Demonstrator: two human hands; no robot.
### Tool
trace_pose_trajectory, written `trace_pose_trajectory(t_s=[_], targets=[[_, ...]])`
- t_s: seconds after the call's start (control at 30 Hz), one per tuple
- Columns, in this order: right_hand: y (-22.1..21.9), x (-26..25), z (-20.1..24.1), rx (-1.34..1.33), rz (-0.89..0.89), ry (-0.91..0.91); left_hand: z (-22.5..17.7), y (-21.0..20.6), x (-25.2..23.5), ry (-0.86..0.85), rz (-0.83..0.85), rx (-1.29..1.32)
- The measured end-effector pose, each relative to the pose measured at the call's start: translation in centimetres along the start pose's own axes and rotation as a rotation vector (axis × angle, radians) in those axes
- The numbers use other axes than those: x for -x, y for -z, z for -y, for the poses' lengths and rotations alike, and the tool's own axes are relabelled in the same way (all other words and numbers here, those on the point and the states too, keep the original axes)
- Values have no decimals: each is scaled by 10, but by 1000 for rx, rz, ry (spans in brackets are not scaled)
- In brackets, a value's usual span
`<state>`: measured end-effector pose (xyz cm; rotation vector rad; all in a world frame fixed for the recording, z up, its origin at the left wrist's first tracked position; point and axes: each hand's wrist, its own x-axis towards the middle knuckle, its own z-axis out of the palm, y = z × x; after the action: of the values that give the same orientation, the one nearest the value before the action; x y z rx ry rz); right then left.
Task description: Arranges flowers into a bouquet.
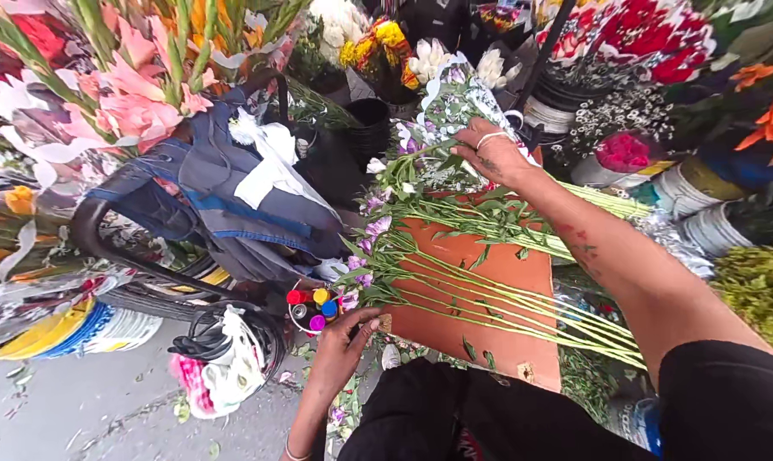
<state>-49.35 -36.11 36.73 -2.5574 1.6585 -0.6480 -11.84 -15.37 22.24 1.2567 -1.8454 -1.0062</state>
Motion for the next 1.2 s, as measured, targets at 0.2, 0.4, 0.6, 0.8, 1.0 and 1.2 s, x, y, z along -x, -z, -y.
trace_pose_trajectory(t_s=[0.2,0.4,0.6,0.8,1.0,1.2], targets=[[72,35,62,129,-355,166,-54,-28,-59,-282,-49,235],[69,86,134,328,-668,247,-177,-58,-143,-618,-234,846],[56,169,88,369,-755,-314,-241,-89,-150,-778,-169,1085],[99,304,-6,537,-559,-634,-262,-130,-159,-773,-80,1025],[127,483,-37,495,-277,-1100,-280,-153,-172,-608,-81,1110],[62,711,32,340,-264,-1849,-287,-124,-192,-496,-157,1276]])
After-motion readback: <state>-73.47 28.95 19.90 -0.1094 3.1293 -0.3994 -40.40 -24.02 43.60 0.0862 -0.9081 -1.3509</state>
